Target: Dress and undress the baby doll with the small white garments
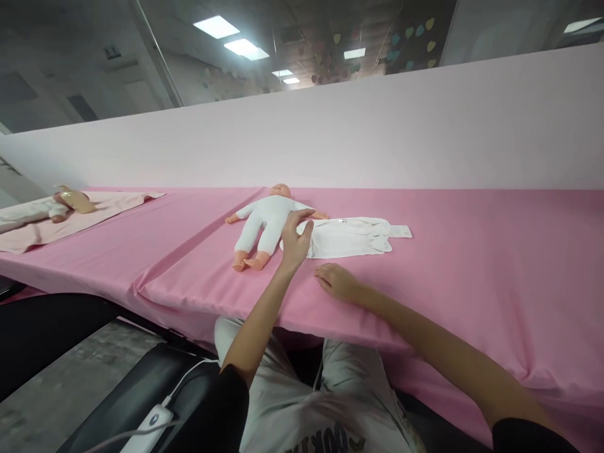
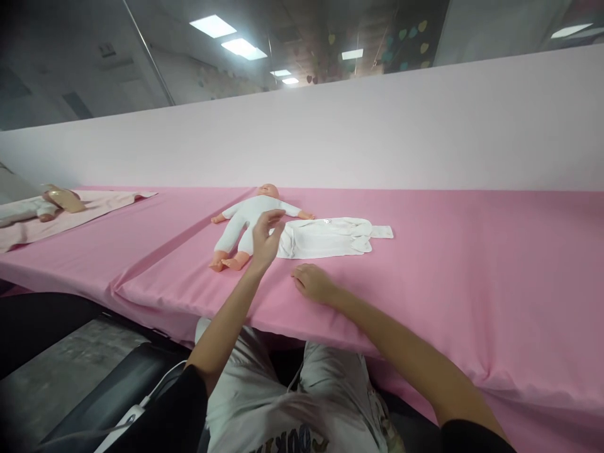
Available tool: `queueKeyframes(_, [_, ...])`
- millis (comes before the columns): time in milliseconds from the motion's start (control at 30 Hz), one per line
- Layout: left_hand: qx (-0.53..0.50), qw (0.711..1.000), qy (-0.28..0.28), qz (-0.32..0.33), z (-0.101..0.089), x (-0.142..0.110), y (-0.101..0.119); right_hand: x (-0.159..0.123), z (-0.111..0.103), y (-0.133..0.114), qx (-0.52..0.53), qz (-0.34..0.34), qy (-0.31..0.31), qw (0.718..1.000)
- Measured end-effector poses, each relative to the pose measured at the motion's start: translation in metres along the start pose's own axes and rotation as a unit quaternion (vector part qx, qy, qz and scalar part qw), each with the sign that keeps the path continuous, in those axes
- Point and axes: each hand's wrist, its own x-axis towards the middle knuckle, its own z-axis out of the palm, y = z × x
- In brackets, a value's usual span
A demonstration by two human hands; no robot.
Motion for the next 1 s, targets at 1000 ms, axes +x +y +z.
queueKeyframes(1000, [0.351, 0.869, -0.348, -0.029, 0.025, 0.002, -0.121, 0.047, -0.039, 0.171, -0.138, 0.493, 0.069, 0.856])
